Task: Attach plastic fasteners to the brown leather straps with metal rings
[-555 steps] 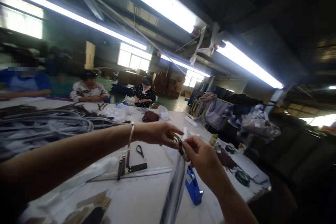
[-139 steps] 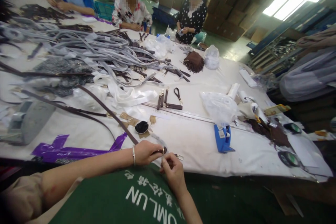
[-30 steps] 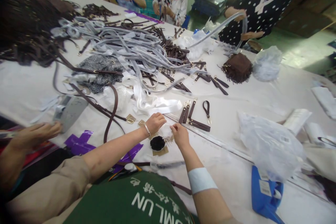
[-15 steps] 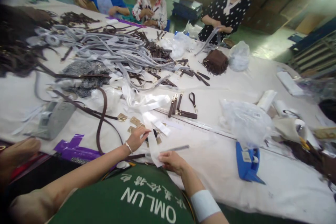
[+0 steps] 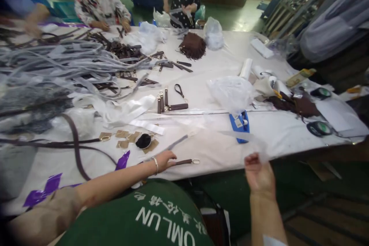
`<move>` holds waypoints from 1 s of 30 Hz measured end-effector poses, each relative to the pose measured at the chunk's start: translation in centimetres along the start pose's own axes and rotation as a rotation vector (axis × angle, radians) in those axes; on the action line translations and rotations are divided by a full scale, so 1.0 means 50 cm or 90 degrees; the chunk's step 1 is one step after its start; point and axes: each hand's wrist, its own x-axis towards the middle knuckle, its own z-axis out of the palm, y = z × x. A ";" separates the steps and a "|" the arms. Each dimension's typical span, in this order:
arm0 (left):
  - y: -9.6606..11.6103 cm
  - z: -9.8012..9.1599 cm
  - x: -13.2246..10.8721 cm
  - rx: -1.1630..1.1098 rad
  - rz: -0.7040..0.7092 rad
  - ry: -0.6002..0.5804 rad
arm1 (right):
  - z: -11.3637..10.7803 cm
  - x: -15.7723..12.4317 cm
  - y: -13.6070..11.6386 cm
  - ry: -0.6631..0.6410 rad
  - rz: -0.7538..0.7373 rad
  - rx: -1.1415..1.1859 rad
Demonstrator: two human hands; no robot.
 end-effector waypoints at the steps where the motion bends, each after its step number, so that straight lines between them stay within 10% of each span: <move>1: 0.016 0.024 0.027 0.002 0.003 -0.031 | 0.008 -0.031 0.037 -0.016 0.048 -0.007; 7: 0.064 0.085 0.140 -0.035 -0.060 -0.124 | 0.085 -0.146 0.207 -0.082 0.314 -0.072; 15: 0.104 -0.042 0.083 -0.318 -0.147 -0.126 | 0.133 -0.100 0.158 -0.124 0.350 -0.012; 19: 0.173 -0.111 0.062 -0.598 -0.184 -0.031 | 0.202 -0.129 0.153 -0.205 0.216 -0.145; 23: 0.212 -0.155 0.056 -0.551 -0.182 0.070 | 0.239 -0.167 0.142 -0.283 0.065 -0.311; 30: 0.200 -0.165 -0.007 -0.488 -0.113 0.120 | 0.253 -0.216 0.136 -0.314 0.271 -0.121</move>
